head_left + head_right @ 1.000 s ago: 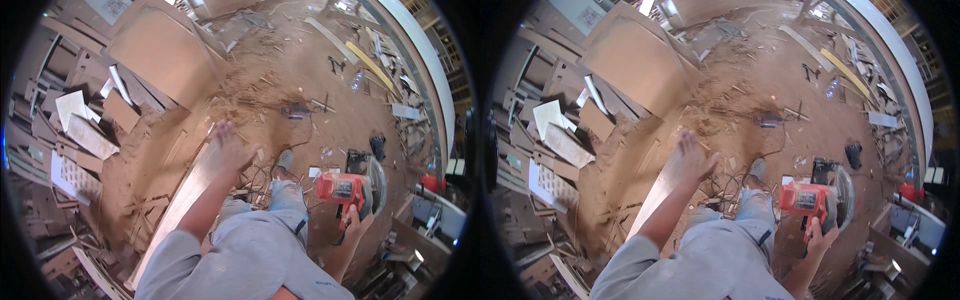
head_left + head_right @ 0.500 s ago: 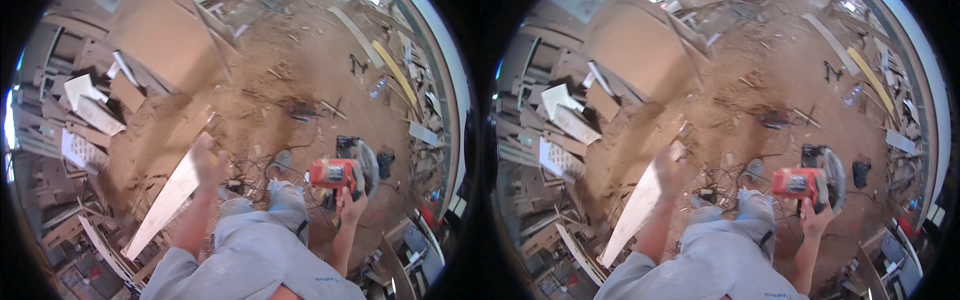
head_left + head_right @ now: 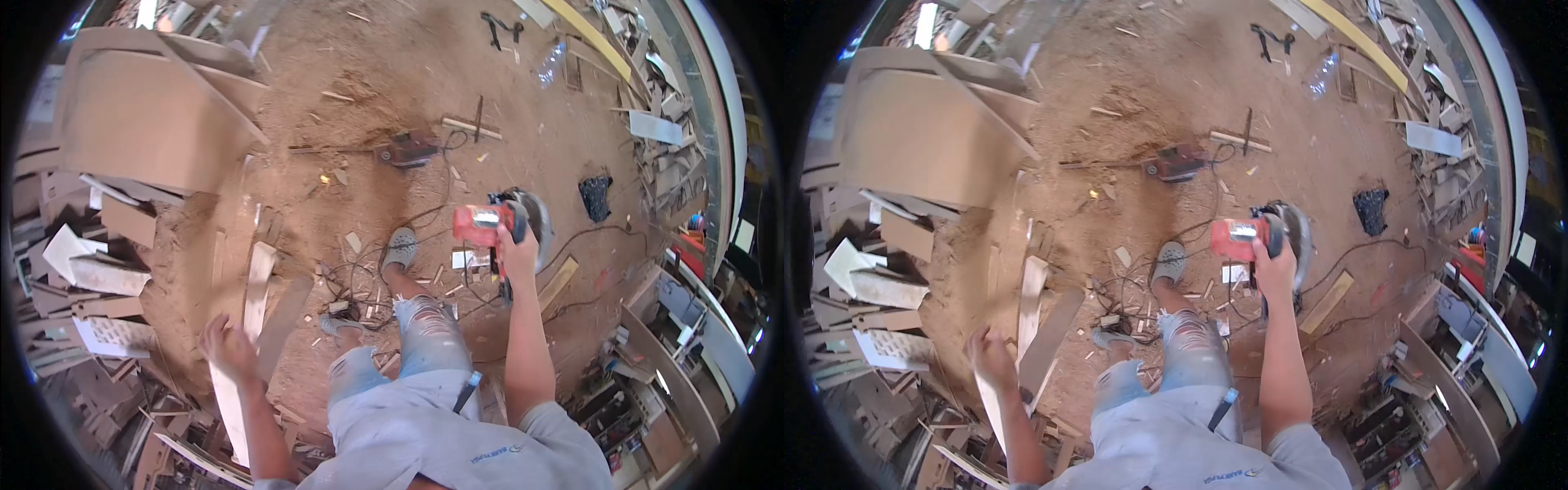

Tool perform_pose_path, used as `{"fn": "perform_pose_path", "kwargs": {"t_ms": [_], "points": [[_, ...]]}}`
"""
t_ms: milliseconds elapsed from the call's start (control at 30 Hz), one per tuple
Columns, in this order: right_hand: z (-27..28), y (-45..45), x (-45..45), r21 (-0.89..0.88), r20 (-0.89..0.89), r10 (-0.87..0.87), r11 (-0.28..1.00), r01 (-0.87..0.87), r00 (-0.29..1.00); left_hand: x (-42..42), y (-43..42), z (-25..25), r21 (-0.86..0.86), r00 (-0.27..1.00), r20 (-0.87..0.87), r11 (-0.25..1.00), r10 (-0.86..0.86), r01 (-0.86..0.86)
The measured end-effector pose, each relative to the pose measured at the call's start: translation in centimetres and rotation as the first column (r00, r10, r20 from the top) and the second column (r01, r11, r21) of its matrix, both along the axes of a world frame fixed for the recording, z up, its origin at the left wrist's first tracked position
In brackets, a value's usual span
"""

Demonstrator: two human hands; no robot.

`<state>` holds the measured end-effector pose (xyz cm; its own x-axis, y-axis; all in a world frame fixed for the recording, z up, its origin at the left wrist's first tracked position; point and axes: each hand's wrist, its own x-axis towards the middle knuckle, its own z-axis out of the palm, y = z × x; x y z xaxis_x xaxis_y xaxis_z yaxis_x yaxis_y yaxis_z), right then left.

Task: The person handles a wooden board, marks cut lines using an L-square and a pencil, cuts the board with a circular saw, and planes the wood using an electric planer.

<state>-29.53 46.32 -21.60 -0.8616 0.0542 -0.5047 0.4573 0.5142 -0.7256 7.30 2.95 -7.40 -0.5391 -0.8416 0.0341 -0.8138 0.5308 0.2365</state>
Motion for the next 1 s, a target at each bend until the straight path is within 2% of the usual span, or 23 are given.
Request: {"fn": "perform_pose_path", "kwargs": {"t_ms": [33,100,133,233,333,400,433,500,533,567,667,733,767,800,900,967,1000], "points": [[-4.3,0.7,-1.1,0.004,-0.015,0.023,1.000,-0.023,1.000,0.8,-0.2,-0.5,0.021,1.000,0.010,1.000,0.008,-0.008],[-10.4,1.3,-3.7,0.005,0.131,-0.041,0.999,0.041,0.990,-1.0,0.6,0.8,0.051,0.997,0.065,0.998,0.029,-0.032],[-14.0,2.2,-4.9,0.065,0.158,0.032,0.997,-0.043,0.987,-1.7,1.0,1.2,0.069,0.993,0.111,0.997,0.036,-0.044],[-25.8,5.2,-7.7,0.449,-0.123,0.300,0.867,-0.216,0.946,1.1,0.1,0.0,0.020,0.989,0.139,0.999,-0.052,0.050],[-29.6,4.5,-10.7,0.576,0.124,0.325,0.746,-0.335,0.938,1.6,-0.2,0.1,0.032,0.981,0.178,0.997,-0.078,0.073],[-33.6,4.6,-11.8,0.598,0.308,0.375,0.639,-0.484,0.874,0.7,0.3,0.0,0.034,0.980,0.194,0.999,-0.046,0.040],[-35.8,5.1,-11.9,0.594,0.395,0.393,0.581,-0.557,0.831,0.0,0.4,0.3,0.093,0.986,0.161,0.995,-0.041,0.026],[-40.1,5.3,-10.9,0.660,0.435,0.418,0.455,-0.598,0.798,-1.6,0.7,0.3,0.215,0.996,0.089,0.977,-0.019,-0.001],[-41.8,5.7,-10.4,0.672,0.483,0.436,0.370,-0.641,0.759,-2.8,1.3,-0.3,0.122,0.999,0.030,0.992,-0.022,0.018],[-43.5,5.8,-9.9,0.679,0.529,0.449,0.285,-0.676,0.720,-2.8,1.1,-0.6,0.121,0.999,0.047,0.993,-0.019,0.013],[-51.1,8.0,-6.7,0.775,0.453,0.609,0.092,-0.625,0.652,-2.4,1.0,0.0,0.122,0.993,0.119,0.992,0.003,-0.017],[-55.1,8.0,-4.5,0.773,0.472,0.550,0.118,-0.624,0.689,-1.9,0.9,0.2,0.103,0.988,0.157,0.994,0.008,-0.025],[-56.3,7.2,-4.1,0.774,0.474,0.527,0.133,-0.620,0.705,-1.7,1.0,0.3,0.086,0.985,0.171,0.996,0.018,-0.033],[-53.4,4.3,-4.2,0.694,0.521,0.592,0.127,-0.709,0.615,-1.7,1.1,0.2,0.103,0.988,0.155,0.994,0.029,-0.045],[-57.8,2.8,-1.1,0.699,0.415,0.482,0.374,-0.610,0.772,-2.1,1.1,0.3,0.119,0.990,0.127,0.990,0.061,-0.077],[-55.0,-1.0,-1.9,0.661,0.519,0.559,0.217,-0.718,0.647,-2.7,1.3,0.3,0.112,0.988,0.130,0.989,0.087,-0.101],[-52.7,-3.5,-2.8,0.637,0.565,0.590,0.132,-0.760,0.577,-2.6,1.0,0.4,0.109,0.989,0.146,0.994,0.013,-0.029]]}}
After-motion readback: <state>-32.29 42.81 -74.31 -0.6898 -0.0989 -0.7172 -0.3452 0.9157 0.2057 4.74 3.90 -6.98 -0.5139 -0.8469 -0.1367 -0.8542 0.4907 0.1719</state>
